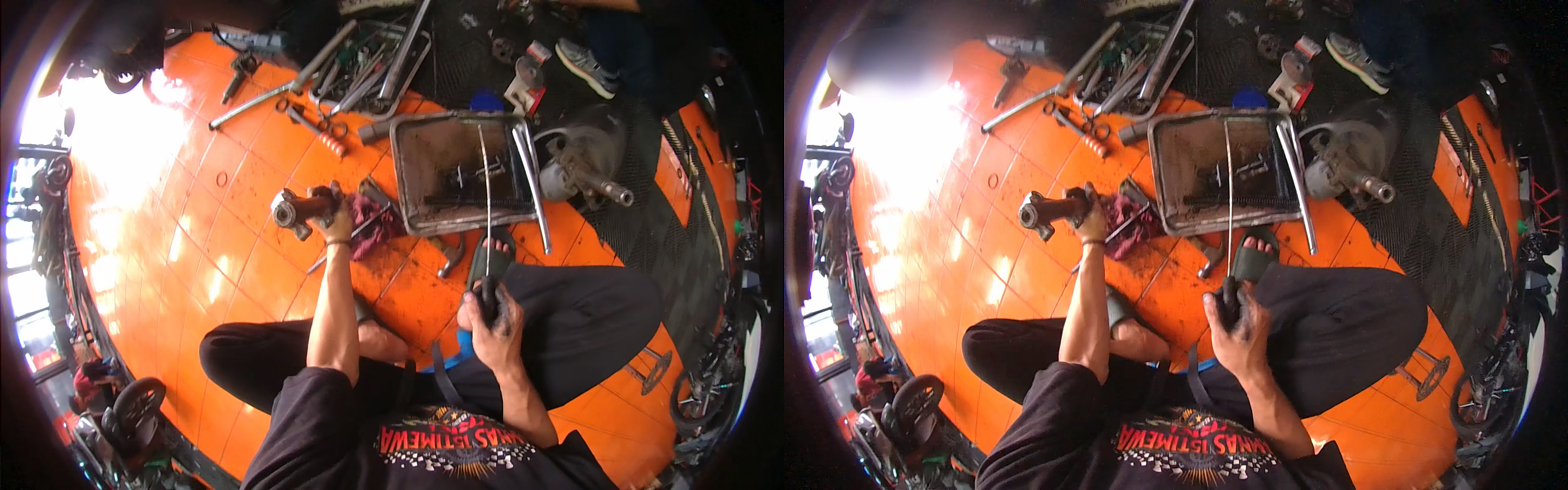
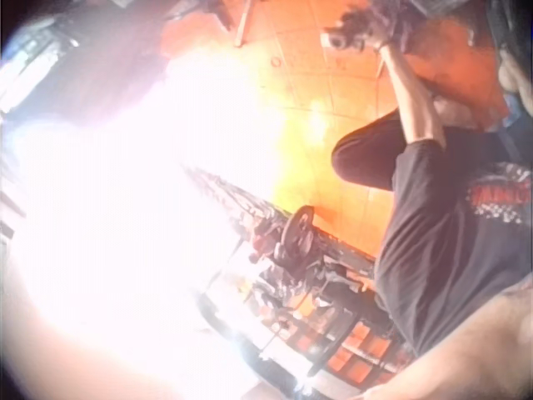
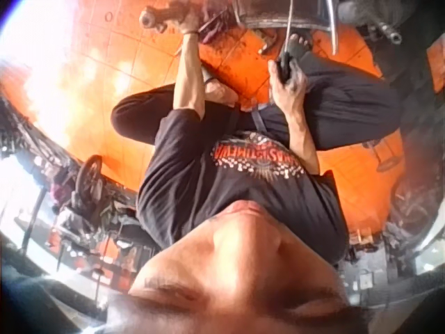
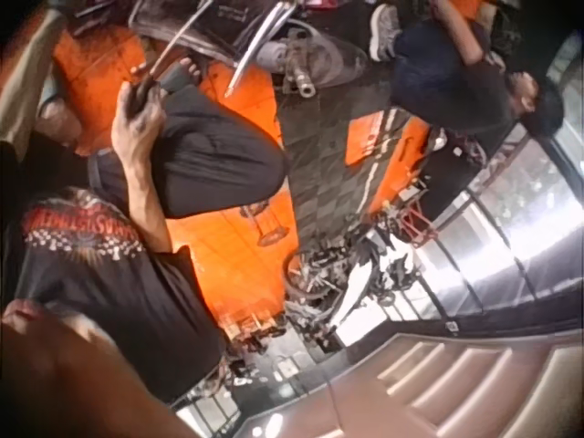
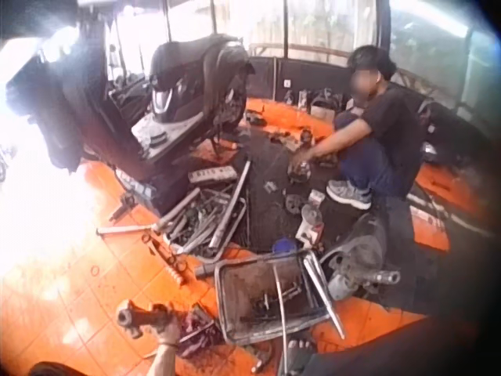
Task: The person cleans and reassembles motorcycle fork components by hand while sitting on the floor, using a cloth to wipe down the tubes and a metal tray to hold parts and oil.
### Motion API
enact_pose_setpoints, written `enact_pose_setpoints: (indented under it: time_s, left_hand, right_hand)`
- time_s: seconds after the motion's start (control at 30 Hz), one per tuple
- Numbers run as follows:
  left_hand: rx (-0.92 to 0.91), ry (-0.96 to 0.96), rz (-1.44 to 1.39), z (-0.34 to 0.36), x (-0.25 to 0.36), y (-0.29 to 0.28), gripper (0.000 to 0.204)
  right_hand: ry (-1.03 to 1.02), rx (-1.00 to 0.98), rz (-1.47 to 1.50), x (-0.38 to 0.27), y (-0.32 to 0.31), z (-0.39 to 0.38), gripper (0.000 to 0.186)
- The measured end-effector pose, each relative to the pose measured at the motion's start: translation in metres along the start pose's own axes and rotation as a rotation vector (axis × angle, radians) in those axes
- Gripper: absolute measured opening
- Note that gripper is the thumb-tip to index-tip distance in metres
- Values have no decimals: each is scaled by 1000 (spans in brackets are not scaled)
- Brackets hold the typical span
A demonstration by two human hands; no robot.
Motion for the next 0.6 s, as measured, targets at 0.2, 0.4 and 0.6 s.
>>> enact_pose_setpoints:
  time_s: [0.2, 0.4, 0.6]
  left_hand:
    - [-96, -186, -107, 31, 46, 5, 26]
    - [218, -208, -767, 102, 172, -44, 25]
    - [19, -638, -1674, 161, 227, -84, 25]
  right_hand:
    - [48, 62, 55, -5, -19, 1, 26]
    - [-1, 60, 88, 1, -23, -9, 28]
    - [7, -9, 178, -26, -30, -32, 28]
Point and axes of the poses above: each hand's wrist, its own z-axis towards the middle knuckle, its own y-axis out of the palm, x = y × z, the point moved 4 cm from there along z, towards the middle knuckle, and after that the axes turned 9 degrees about y, right-handed, at the moved point
